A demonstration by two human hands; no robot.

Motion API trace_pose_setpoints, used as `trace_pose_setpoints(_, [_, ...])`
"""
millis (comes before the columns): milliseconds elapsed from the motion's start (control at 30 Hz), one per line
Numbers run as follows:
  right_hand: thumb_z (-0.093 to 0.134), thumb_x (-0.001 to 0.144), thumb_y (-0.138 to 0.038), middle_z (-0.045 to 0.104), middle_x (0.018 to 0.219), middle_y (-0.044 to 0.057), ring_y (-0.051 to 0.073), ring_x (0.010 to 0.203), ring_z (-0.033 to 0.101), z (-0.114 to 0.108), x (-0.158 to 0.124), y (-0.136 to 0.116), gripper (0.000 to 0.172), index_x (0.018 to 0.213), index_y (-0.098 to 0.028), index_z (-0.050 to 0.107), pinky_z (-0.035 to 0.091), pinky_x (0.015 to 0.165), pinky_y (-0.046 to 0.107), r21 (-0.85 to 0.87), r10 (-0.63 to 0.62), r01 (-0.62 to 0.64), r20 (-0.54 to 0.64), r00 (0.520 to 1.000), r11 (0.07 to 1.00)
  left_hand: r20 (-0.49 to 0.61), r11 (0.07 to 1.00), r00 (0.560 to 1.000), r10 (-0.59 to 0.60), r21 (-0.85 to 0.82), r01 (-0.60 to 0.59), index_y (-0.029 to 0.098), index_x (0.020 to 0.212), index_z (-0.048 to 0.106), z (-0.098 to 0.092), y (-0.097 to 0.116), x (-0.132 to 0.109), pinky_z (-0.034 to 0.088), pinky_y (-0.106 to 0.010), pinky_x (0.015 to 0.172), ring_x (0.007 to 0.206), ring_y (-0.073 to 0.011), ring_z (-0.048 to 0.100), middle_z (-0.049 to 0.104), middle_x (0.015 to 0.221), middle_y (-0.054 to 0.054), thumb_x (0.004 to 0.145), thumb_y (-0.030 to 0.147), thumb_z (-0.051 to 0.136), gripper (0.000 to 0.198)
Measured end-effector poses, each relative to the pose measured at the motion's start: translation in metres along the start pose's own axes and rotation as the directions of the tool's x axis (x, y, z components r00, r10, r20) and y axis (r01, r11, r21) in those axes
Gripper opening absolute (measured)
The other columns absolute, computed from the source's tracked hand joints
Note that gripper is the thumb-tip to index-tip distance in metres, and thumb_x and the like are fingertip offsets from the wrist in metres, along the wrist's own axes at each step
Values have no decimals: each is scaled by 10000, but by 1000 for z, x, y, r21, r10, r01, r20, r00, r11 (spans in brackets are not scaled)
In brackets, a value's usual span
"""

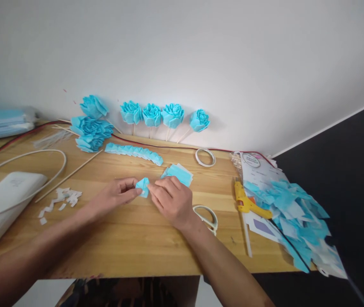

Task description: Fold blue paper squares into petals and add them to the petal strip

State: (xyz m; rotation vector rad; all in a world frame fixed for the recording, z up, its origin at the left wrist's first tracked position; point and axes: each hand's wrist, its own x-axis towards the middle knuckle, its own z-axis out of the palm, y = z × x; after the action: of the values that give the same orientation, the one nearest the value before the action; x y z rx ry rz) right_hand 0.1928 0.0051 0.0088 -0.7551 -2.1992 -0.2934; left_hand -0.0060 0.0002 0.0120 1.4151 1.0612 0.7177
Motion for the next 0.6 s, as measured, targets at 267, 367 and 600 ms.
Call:
trace_pose_setpoints(267, [600, 837, -66, 691, 785, 45, 159, 718, 561, 1, 2, -1, 156, 930, -177, 658, 498, 656, 285, -8, -17, 17, 24, 1000, 1000, -9, 1000, 1000, 14, -21, -14, 157, 739, 545, 1, -1, 1, 312, -225, 577, 609, -99, 366, 425, 651, 46, 780, 435, 541, 281])
trace_pose_setpoints(367, [609, 833, -67, 692, 784, 44, 160, 718, 562, 1, 2, -1, 149, 922, -174, 663, 497, 653, 282, -7, -14, 14, 31, 999, 1000, -15, 999, 1000, 5, -36, -6, 163, 724, 536, 1, 0, 1, 292, -222, 546, 580, -93, 339, 404, 630, 53, 778, 432, 545, 274])
trace_pose_setpoints(600, [604, 845, -79, 690, 787, 47, 156, 726, 563, 1, 2, -1, 141, 922, -172, 676, 495, 658, 274, -1, -15, 15, 42, 999, 1000, -7, 999, 1000, 13, -44, -13, 166, 734, 541, 1, 1, 1, 295, -221, 544, 568, -93, 326, 391, 611, 57, 784, 428, 551, 267])
